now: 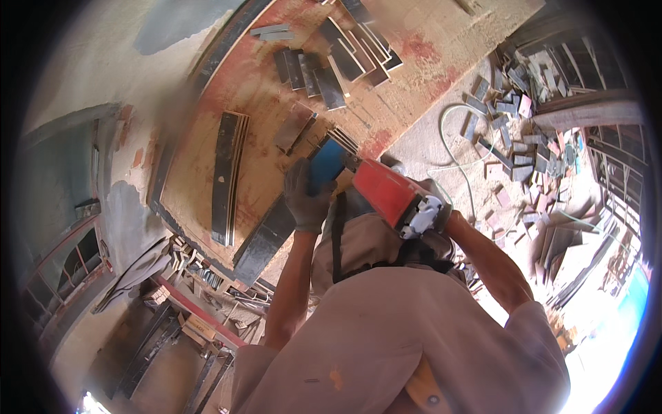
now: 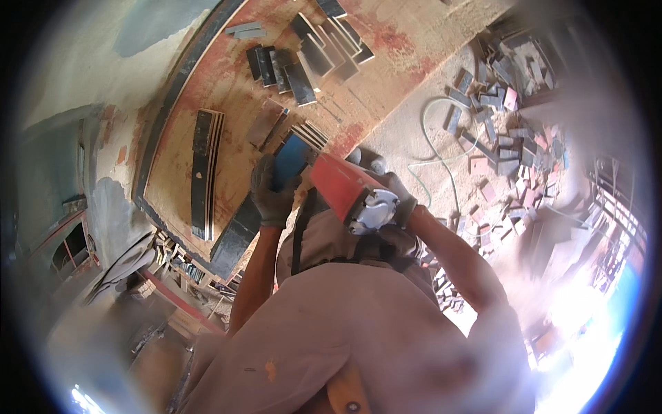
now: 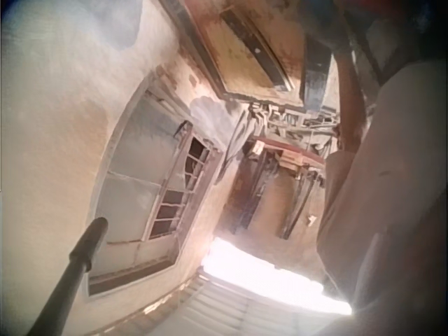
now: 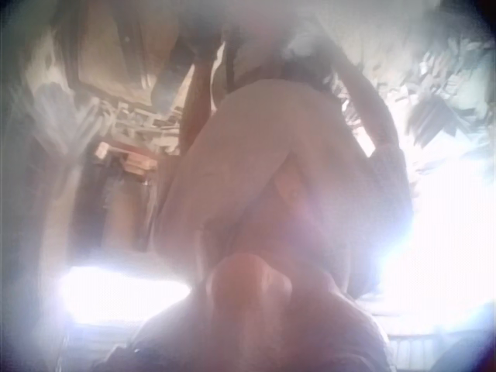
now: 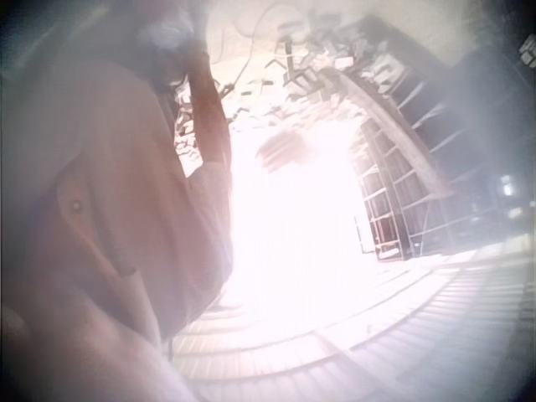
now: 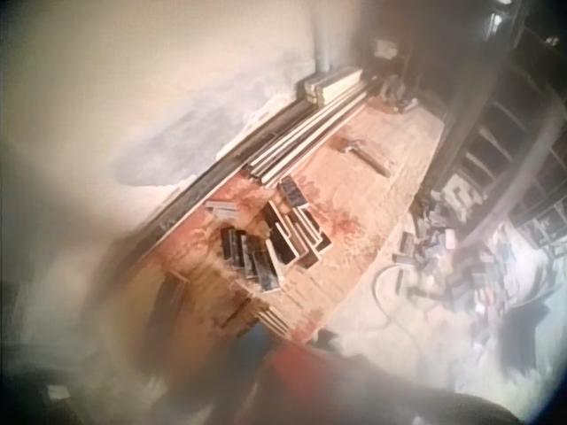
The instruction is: The person sorts through a pile of small wood pieces on the floor, then stands and uses a handheld electric sander to smooth the edges of several pieces on a workbench. The person handles each piece individually, sanding multiple sides before placing it aside.
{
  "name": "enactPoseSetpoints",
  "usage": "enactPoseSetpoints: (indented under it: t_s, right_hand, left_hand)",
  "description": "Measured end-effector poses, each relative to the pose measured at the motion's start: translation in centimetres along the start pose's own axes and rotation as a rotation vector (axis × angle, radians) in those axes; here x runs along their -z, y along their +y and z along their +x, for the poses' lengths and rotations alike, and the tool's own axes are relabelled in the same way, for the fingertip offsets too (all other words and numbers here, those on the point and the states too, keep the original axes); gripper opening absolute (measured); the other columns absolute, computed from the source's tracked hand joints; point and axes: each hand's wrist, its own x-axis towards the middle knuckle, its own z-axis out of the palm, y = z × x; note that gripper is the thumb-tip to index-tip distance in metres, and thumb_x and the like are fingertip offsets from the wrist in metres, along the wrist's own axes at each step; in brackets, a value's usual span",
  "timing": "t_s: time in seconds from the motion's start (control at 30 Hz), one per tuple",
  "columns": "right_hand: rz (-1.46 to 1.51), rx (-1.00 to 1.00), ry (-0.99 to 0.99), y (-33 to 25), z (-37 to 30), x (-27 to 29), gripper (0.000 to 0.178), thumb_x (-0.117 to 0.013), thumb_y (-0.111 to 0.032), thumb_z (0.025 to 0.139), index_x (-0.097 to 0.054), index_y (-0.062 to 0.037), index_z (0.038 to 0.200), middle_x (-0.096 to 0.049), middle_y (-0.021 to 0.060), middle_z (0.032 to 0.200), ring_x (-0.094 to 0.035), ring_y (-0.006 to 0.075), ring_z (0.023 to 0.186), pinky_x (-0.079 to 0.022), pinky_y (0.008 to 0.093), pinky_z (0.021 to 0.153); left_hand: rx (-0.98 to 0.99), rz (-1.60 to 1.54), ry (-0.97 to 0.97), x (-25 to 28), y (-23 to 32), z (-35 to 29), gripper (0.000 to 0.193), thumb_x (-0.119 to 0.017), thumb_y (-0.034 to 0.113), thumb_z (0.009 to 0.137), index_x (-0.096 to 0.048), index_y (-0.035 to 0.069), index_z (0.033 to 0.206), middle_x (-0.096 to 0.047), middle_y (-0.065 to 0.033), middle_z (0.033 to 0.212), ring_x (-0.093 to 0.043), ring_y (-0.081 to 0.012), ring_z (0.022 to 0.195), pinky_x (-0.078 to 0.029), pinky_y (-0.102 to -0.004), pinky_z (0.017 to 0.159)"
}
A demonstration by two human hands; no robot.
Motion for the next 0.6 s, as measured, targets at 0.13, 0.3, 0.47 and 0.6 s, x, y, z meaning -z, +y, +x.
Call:
enactPoseSetpoints:
  t_s: [0.13, 0.3, 0.47, 0.6]
  right_hand:
    - [0.126, -0.006, 0.035, 1.5, 0.4, 0.0, 0.046, -0.068, -0.007, 0.090, -0.060, -0.0021, 0.135, -0.071, 0.0058, 0.118, -0.064, 0.0090, 0.099, -0.054, 0.0278, 0.087]
    - [0.087, 0.020, 0.014, 0.6, -0.3, -0.5, 0.042, -0.067, -0.010, 0.092, -0.062, -0.0035, 0.133, -0.072, 0.0057, 0.113, -0.066, 0.0101, 0.097, -0.054, 0.0279, 0.086]
    - [-0.154, 0.037, -0.141, -1.8, 1.3, -1.8, 0.060, -0.073, -0.019, 0.086, -0.055, -0.0058, 0.141, -0.068, 0.0147, 0.125, -0.067, 0.0196, 0.108, -0.053, 0.0337, 0.093]
    - [-0.318, 0.165, -0.227, -6.1, 2.5, -3.9, 0.070, -0.074, -0.018, 0.083, -0.050, -0.0072, 0.147, -0.056, 0.0188, 0.145, -0.060, 0.0265, 0.127, -0.049, 0.0359, 0.103]
  left_hand:
    - [-0.005, 0.004, 0.016, 0.0, -0.6, -0.5, 0.075, -0.089, 0.028, 0.066, -0.063, 0.002, 0.131, -0.063, -0.0185, 0.132, -0.058, -0.0403, 0.123, -0.044, -0.0502, 0.108]
    - [0.027, -0.007, 0.014, 0.5, -0.9, -0.4, 0.079, -0.090, 0.029, 0.064, -0.061, 0.002, 0.133, -0.062, -0.0185, 0.133, -0.055, -0.0403, 0.128, -0.037, -0.0524, 0.113]
    - [0.084, 0.019, 0.039, 3.2, -0.3, -1.7, 0.080, -0.089, 0.030, 0.064, -0.061, 0.004, 0.134, -0.062, -0.0183, 0.135, -0.052, -0.0376, 0.133, -0.028, -0.0549, 0.119]
    - [0.080, 0.025, 0.028, 3.7, -2.8, -3.7, 0.077, -0.089, 0.031, 0.064, -0.063, 0.005, 0.132, -0.062, -0.0172, 0.136, -0.052, -0.0357, 0.134, -0.028, -0.0547, 0.119]
